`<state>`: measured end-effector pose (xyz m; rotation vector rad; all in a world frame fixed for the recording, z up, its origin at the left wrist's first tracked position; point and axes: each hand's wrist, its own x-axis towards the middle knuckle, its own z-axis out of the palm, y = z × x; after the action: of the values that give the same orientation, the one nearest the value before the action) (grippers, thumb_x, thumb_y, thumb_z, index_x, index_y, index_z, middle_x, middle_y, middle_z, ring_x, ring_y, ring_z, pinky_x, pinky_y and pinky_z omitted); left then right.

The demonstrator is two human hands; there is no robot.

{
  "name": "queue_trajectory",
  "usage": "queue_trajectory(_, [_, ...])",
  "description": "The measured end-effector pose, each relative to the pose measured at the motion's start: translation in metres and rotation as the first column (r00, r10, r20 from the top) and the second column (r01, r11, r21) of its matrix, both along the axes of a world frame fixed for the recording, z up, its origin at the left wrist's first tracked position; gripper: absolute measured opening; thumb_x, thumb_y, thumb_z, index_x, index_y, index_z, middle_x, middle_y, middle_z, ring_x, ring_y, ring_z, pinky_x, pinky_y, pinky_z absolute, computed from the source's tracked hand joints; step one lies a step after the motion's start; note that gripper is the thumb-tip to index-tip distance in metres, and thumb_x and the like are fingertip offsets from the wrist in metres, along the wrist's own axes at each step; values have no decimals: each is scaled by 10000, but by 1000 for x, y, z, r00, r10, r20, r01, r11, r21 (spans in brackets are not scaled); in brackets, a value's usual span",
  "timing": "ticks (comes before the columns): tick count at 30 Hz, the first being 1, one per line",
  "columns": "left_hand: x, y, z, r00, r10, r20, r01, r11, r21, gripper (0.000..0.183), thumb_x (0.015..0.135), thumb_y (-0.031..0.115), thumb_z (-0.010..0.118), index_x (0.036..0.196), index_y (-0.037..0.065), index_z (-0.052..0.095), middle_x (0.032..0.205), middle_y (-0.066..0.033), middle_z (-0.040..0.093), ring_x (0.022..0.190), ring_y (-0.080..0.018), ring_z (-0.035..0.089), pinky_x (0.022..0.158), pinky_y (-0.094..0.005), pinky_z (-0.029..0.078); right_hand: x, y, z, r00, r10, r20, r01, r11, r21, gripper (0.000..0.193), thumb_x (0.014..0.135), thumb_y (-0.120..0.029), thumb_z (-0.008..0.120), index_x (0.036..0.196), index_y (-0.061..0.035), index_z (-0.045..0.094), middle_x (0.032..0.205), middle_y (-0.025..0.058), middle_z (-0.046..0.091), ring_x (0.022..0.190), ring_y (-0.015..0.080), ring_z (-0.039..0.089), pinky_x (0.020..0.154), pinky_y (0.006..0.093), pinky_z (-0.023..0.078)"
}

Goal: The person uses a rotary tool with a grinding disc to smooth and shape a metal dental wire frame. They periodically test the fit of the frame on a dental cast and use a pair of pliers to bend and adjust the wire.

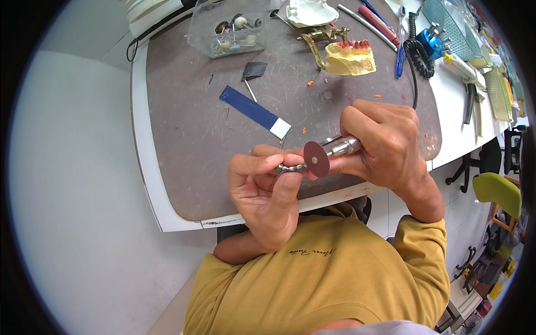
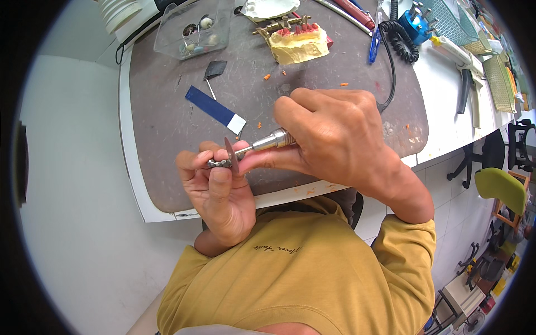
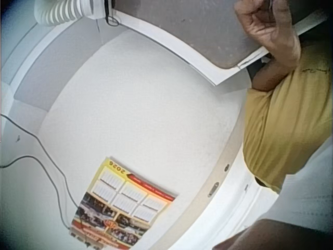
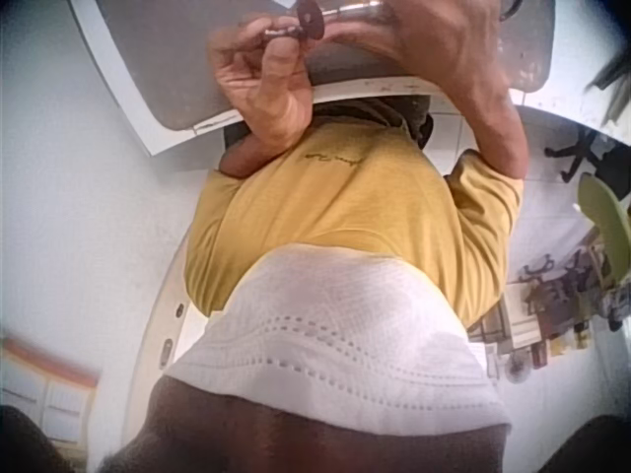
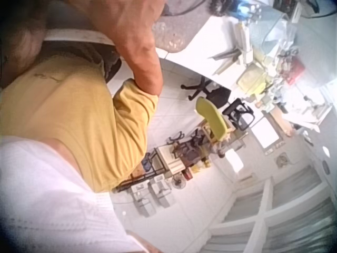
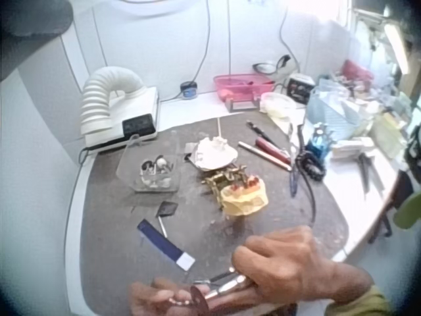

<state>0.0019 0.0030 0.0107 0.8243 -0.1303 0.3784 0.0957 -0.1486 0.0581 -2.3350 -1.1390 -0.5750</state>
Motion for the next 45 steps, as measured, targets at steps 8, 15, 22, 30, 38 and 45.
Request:
queue_trajectory(8, [0, 0, 0, 1000, -2, 8, 2, 1000, -2, 246, 920, 13, 593, 1140, 86, 512, 1066, -88, 578, 1065, -268, 622, 973, -384, 513, 0, -1, -1, 1000, -9, -10, 9, 1000, 2, 632, 627, -625, 756, 558, -108, 400, 473, -13, 368, 372, 144, 420, 377, 276, 337])
queue_trajectory(15, [1, 0, -1, 1000, -1, 29, 1, 1000, 7, 254, 929, 0, 569, 1162, 80, 508, 1088, -99, 582, 1077, -283, 617, 965, -375, 530, -1, 0, -2, 1000, -29, -11, 29, 999, 17, 631, 609, -624, 769, 557, -107, 412, 472, -15, 375, 367, 145, 415, 374, 281, 333])
queue_trajectory(22, [1, 0, -1, 999, -4, 46, 4, 1000, -15, 256, 932, -9, 559, 1169, 69, 503, 1095, -100, 576, 1092, -291, 613, 974, -369, 532, -2, 0, 0, 1000, -21, -21, 21, 1000, -2, 630, 610, -623, 769, 557, -107, 412, 472, -16, 372, 368, 145, 418, 373, 282, 333])
queue_trajectory(30, [1, 0, -1, 999, -4, 42, 4, 1000, -1, 264, 930, -7, 566, 1176, 74, 512, 1086, -98, 566, 1073, -279, 621, 989, -396, 507, -1, 0, -1, 1000, -4, -22, 4, 1000, 8, 629, 625, -626, 759, 558, -107, 410, 472, -15, 370, 369, 146, 419, 373, 285, 333])
queue_trajectory(38, [0, 1, -2, 999, -6, 41, 6, 1000, 8, 273, 932, 6, 573, 1186, 83, 514, 1090, -89, 582, 1065, -275, 627, 979, -391, 512, 0, 0, 0, 1000, 10, -10, -10, 1000, 12, 627, 630, -621, 758, 560, -109, 403, 473, -13, 370, 370, 146, 419, 374, 285, 331])
queue_trajectory(45, [0, 1, -3, 999, -3, 40, 3, 1000, 8, 280, 933, 10, 573, 1196, 86, 516, 1092, -80, 581, 1069, -271, 630, 955, -380, 528, 0, 1, 1, 1000, 21, -21, -21, 1000, -2, 622, 632, -612, 762, 564, -109, 402, 475, -13, 367, 374, 147, 427, 377, 285, 342])
